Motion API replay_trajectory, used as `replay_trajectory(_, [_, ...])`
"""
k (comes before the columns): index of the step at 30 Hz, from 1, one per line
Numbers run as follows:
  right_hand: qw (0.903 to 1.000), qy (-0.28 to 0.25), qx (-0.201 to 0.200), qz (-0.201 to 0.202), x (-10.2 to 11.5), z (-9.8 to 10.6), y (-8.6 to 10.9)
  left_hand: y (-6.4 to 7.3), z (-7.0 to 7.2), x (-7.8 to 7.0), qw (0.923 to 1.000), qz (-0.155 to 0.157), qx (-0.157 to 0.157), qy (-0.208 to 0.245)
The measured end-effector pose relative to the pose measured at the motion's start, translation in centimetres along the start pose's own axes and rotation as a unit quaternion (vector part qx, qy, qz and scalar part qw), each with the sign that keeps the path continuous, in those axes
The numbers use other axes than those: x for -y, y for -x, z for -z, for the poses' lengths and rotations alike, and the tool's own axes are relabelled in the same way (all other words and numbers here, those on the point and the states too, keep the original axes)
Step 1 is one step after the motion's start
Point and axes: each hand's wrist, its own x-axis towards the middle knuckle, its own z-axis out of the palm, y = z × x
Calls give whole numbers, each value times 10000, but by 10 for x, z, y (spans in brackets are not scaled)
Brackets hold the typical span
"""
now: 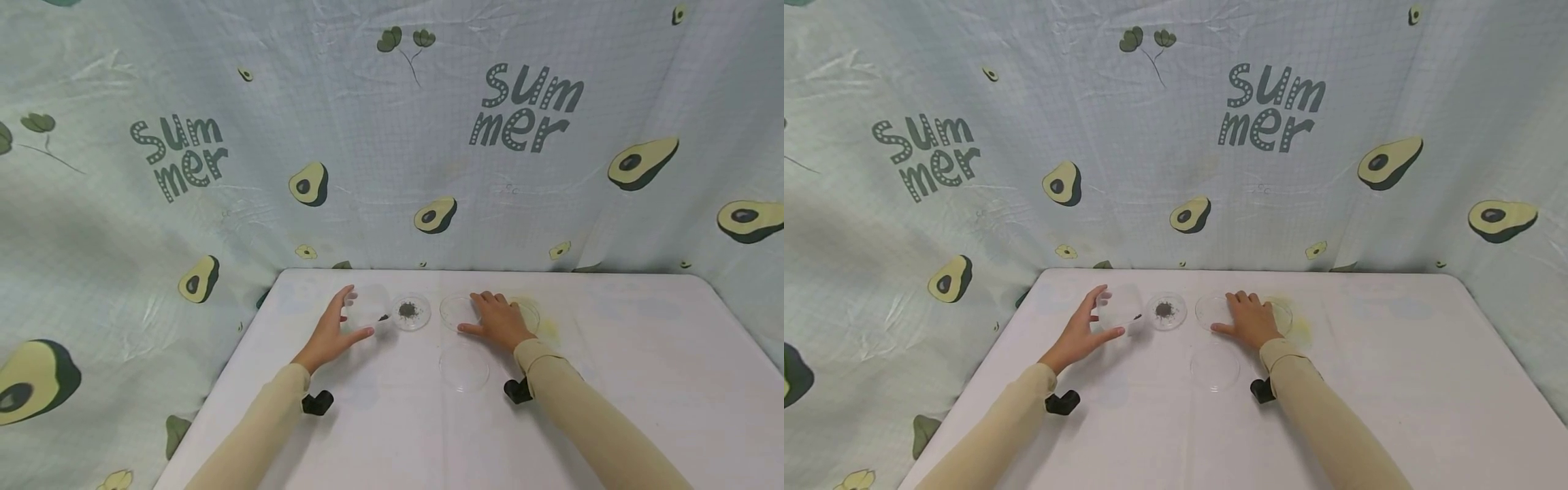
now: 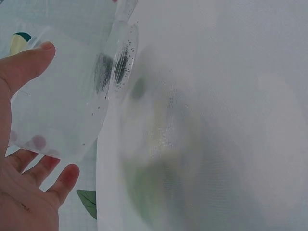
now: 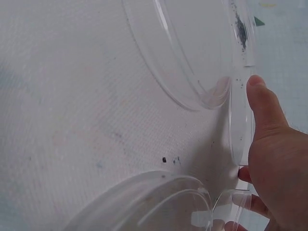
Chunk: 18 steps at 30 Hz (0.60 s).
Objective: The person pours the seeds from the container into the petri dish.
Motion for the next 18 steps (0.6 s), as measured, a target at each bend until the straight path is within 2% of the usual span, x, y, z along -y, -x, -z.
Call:
replay_trajectory(10, [10000,85,10,49,-1,2,1,-9,-6,-5,9997,-211,23,81])
replay_trajectory(18, [9999,103,43,104,-1,4,3,-14,-11,-12,9999,-101,67,7])
